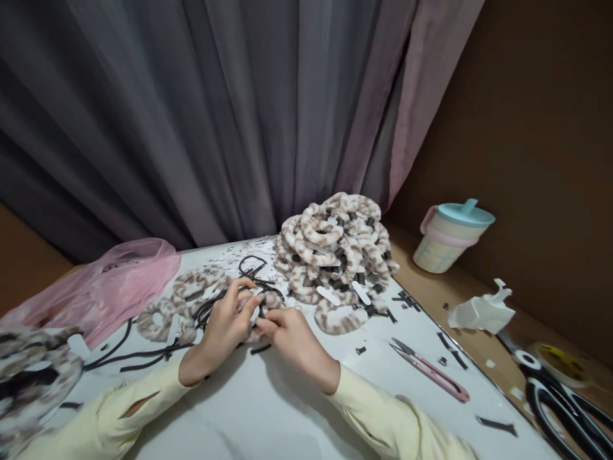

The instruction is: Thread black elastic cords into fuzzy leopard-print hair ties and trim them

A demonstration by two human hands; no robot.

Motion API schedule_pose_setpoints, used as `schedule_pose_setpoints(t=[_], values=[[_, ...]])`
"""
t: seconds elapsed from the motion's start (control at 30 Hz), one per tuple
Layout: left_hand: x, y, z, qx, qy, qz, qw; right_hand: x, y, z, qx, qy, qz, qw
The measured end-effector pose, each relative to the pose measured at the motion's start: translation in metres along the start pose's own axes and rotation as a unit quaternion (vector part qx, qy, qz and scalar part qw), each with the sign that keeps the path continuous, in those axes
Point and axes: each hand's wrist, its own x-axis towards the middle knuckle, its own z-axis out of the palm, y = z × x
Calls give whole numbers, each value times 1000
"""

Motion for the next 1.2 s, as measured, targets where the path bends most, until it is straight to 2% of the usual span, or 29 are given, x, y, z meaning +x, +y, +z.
schedule_pose_setpoints(t=[0.1, 0.23, 0.3, 0.37, 0.43, 0.53, 0.6, 0.67, 0.77, 0.87, 0.93, 1.2], values=[[-2, -6, 1, 75, 3, 64, 995, -3, -4, -5, -12, -26, 12, 1000], [-3, -12, 1, 125, 1, 105, 987, -5, -9, -8, -54, -49, 8, 997], [-1, -14, 0, 135, 4, 133, 982, -6, -11, -9, -100, -47, -5, 994], [1, -15, 0, 145, 9, 167, 975, -7, -12, -10, -192, -17, -31, 981], [1, -17, 0, 159, 1, 196, 968, -11, -15, -9, -330, 21, -60, 942], [0, -18, 2, 192, -21, 219, 956, -15, -19, -10, -531, 43, -85, 842], [-2, -17, 4, 207, -30, 222, 952, -16, -22, -12, -607, 40, -90, 788], [-4, -15, 5, 195, -38, 212, 957, -14, -22, -15, -635, 43, -99, 765], [-7, -9, 5, 134, -51, 155, 978, -8, -17, -21, -634, 58, -112, 763], [-8, -1, 3, 76, -74, 71, 992, -3, -11, -25, -616, 73, -114, 776], [-10, 2, 1, 56, -87, 38, 994, -1, -9, -26, -604, 75, -111, 786], [-8, -1, 3, 1, -104, -9, 995, 3, -2, -23, -570, 73, -101, 812]])
